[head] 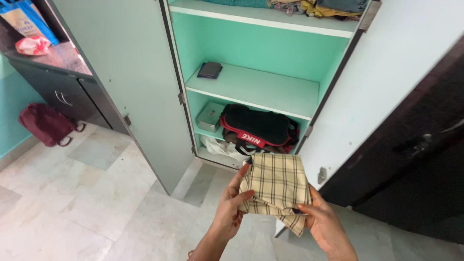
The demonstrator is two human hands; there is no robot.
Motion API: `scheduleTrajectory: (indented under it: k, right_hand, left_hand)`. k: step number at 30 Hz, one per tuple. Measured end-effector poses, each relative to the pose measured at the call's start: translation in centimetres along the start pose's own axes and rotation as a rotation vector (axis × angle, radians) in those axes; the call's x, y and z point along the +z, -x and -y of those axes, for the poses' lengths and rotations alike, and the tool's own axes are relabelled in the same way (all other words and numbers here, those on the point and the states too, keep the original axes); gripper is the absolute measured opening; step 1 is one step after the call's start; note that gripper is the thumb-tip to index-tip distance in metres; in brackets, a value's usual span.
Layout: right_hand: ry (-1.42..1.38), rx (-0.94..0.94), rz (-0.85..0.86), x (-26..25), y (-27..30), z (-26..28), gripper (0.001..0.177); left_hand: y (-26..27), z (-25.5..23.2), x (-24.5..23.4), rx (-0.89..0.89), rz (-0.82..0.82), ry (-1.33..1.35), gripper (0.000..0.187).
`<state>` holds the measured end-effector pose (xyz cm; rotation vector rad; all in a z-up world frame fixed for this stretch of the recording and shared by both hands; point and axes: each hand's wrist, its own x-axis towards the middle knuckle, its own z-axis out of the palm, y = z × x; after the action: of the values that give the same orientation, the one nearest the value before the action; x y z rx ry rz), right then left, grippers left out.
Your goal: The person removes folded clothes from a blue duffel bag on a bed and places them into a wardrobe shelf. The person handles several folded garments one by one, including a beige cloth, a patterned cloth, a plaid cloth, a light blue cloth, a red cloth, and an orange cloth, placing each into the wardrobe.
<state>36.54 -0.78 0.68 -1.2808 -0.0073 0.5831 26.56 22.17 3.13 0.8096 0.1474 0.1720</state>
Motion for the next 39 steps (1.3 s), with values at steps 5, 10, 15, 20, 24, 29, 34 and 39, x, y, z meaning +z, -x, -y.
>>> scheduleTrajectory:
  k: [5,10,15,20,24,29,34,39]
  right_hand:
    - [-0.06,-0.067,0.017,3.6,-4.6,1.9,0.081]
    - [-0.06,-0.107,-0.041,6.0,-7.9,3.8,0.08]
    - [-0.08,-0.171,0.011,6.7,-12.5,6.7,0.078]
    - [-0.118,-0.31,0.078,7.0,-18.3,11.1,0.075]
    - [-0.194,-0.41,0.084,7.5,-22.8,14.9,0.072]
    - [-0.206,-0.502,0.045,7.8,-27.1,19.8,0.067]
    - [-0.221,-0.609,0.064,7.5,-30.4,23.5,0.068]
    - [-0.188,-0.733,0.058,7.8,-32.6,28.3,0.069]
  left_hand:
    - [-4.7,-4.6,-1.8,0.005,0.066,-0.049,0.078]
    - [-8.8,-6.8,-2.1,0.004,0.066,-0.064,0.082]
    - [-13.4,-7.8,-1.9,0.051,0.091,-0.094,0.085]
    - [-20.0,-9.6,0.1,0.167,0.156,-0.114,0.079]
    - [-25.7,-11.9,2.9,0.221,0.199,-0.132,0.076]
    - [-31.9,-14.1,6.1,0.26,0.194,-0.128,0.072]
    - [-37.7,-14.6,7.9,0.344,0.29,-0.116,0.069]
    - [-43.2,-16.8,9.7,0.434,0.347,-0.353,0.067]
